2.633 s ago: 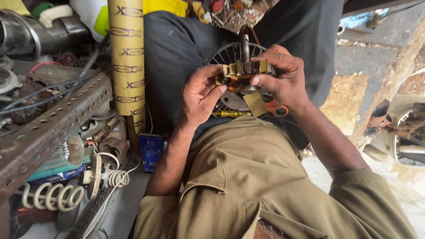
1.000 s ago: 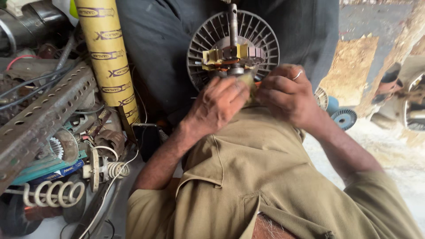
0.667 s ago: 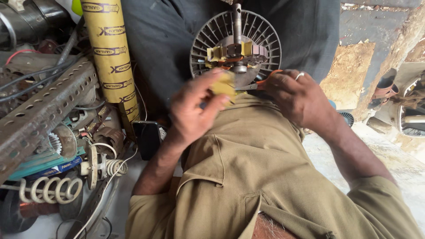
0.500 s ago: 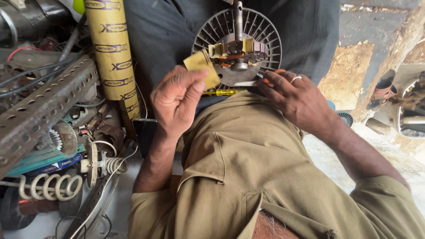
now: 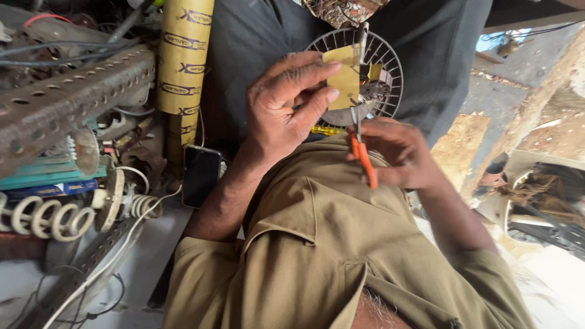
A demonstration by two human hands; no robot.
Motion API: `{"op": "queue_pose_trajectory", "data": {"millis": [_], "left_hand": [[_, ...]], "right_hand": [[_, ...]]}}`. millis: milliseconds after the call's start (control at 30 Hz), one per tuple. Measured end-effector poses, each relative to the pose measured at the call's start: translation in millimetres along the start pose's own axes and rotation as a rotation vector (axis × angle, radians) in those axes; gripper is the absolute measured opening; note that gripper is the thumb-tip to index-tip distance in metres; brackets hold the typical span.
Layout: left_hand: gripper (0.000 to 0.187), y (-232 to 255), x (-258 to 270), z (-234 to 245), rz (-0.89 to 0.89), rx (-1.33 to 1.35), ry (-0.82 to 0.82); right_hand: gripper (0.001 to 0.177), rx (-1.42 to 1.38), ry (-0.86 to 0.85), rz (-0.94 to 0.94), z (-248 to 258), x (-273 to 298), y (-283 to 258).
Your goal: The person sits on the floor and repairs a motor rotor by cutting strips of insulating paper with scissors and inserting them between the copper windings. They repeatedly adjust the rotor and trim the paper to fit the slots.
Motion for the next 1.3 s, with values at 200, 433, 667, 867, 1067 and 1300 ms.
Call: {"op": "queue_pose_trajectory", "data": {"millis": [200,433,667,867,1067,1300], "left_hand": [[0.033,0.8,-1.2,-3.8,-0.014,-0.079,-0.025],[0.033,-1.3,-4.4,-3.0,-0.056,-0.096,-0.027],[0.031,-3.9,-4.6,-4.8,-0.052,-0.071,-0.041],[0.031,-4.4,-5.3,-6.1,-0.071,-0.096,-0.062],[0.030,-6.2,-5.1,-6.4,-0.059,-0.083,-0.046],[0.031,3.8,0.6,-12.7,-0.013,-0.123,-0.089]], "right_hand": [[0.066,-0.087,0.011,0.075,-3.7,-6.8,26.3],[0.066,-0.047,0.049,0.043,-3.1,-13.5,24.3],[0.066,-0.030,0.060,0.034,-3.0,-12.4,23.9],[0.065,0.013,0.059,0.066,-1.4,-13.0,24.9],[0.057,0.046,0.112,0.031,-7.7,-9.9,26.9],[0.066,0.073,0.079,0.180,-6.1,-9.7,18.3]]}}
Point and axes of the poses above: each hand's wrist, its own x-axis away from the middle knuckle, its own z-axis out of the back of the hand, y = z × x, the point moved 2 cm from there along -x, towards the middle knuckle, and after that the axes turned 11 degrees about -y, right-handed, at the moved point
